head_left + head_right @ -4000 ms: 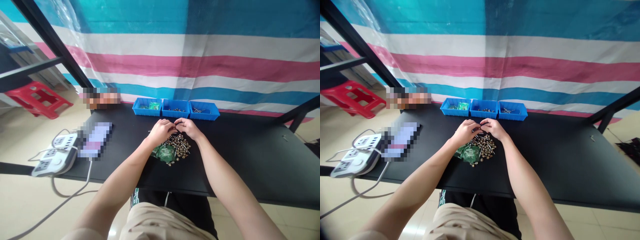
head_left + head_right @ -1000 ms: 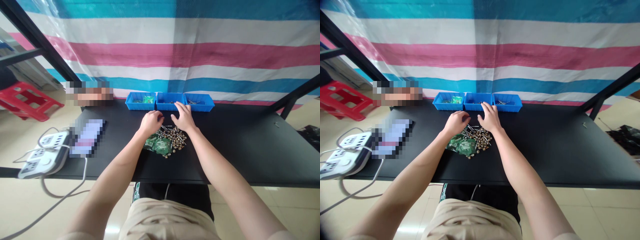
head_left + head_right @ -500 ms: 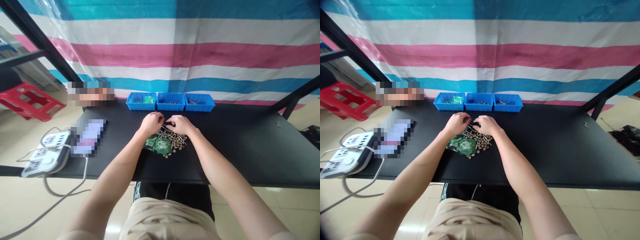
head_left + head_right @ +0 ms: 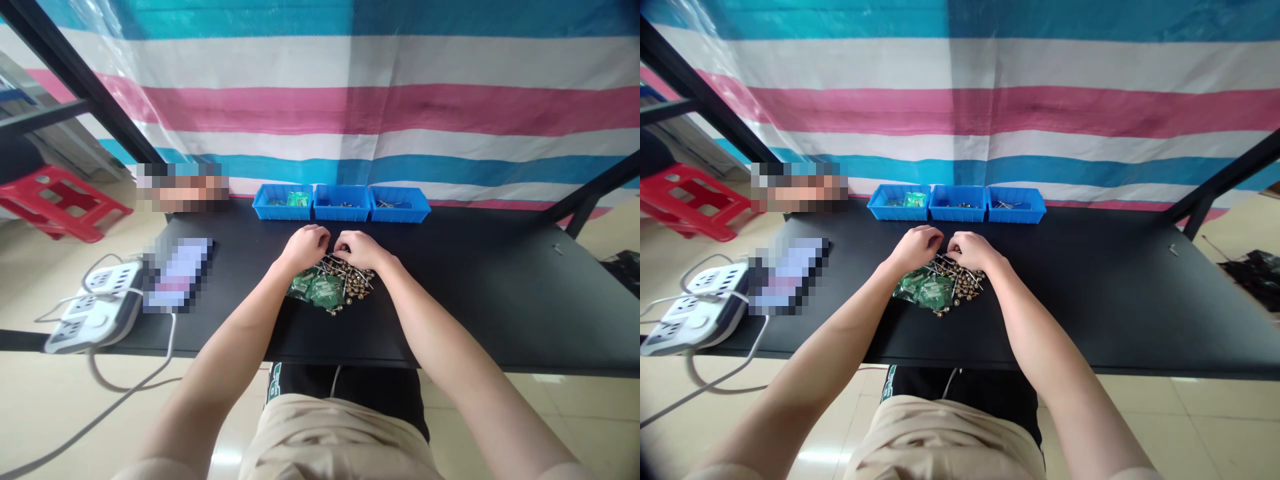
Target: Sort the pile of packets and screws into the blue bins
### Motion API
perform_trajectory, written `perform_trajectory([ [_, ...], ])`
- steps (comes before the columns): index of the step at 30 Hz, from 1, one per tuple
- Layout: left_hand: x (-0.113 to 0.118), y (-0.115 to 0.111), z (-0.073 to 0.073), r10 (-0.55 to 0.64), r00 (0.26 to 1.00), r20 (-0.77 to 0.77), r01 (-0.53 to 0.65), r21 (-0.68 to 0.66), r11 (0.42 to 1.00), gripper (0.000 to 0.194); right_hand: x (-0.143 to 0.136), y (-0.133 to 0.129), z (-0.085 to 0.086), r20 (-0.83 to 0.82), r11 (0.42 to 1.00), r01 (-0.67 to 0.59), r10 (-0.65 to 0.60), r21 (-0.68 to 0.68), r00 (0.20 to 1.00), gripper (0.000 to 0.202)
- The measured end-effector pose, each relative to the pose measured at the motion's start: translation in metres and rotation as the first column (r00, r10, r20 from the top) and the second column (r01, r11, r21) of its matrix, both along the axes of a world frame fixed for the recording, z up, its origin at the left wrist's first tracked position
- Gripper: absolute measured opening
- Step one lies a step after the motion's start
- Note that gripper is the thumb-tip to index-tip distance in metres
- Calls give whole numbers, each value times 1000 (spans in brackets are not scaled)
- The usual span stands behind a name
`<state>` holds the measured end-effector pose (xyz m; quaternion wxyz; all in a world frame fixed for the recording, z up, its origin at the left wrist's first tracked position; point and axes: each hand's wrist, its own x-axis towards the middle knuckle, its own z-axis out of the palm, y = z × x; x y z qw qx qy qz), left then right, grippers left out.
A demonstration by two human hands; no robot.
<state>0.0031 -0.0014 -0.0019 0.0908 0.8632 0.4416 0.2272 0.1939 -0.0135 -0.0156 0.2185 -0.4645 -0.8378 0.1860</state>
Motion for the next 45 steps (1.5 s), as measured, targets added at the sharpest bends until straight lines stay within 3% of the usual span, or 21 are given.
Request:
perform_trajectory([
  [6,1,-3,1,-149,989,8,150,-20,989,21,1,3,-1,11,998,-8,8,-56,1000,2],
  [10,1,-5,2,-187,982,16,187,-49,981,17,2,3,0,-111,990,-2,-14,-143,994,6],
  [18,0,-3,2,-145,986,76,147,-17,989,16,1,3,-3,-415,987,25,-88,-157,906,18],
  [25,0,-1,4,-71,986,150,76,-33,997,15,-1,3,-3,-470,990,56,-112,-132,875,19],
  [30,0,-1,4,-22,981,191,26,-23,999,15,-2,3,-4,-495,988,11,-87,-154,865,18],
  [40,3,-3,4,16,923,384,-16,-4,1000,18,-8,0,-4,-550,991,-15,-61,-133,833,11],
  [45,2,-4,6,30,913,407,-15,-39,999,11,-10,1,-3,-655,985,44,-143,-166,742,15],
])
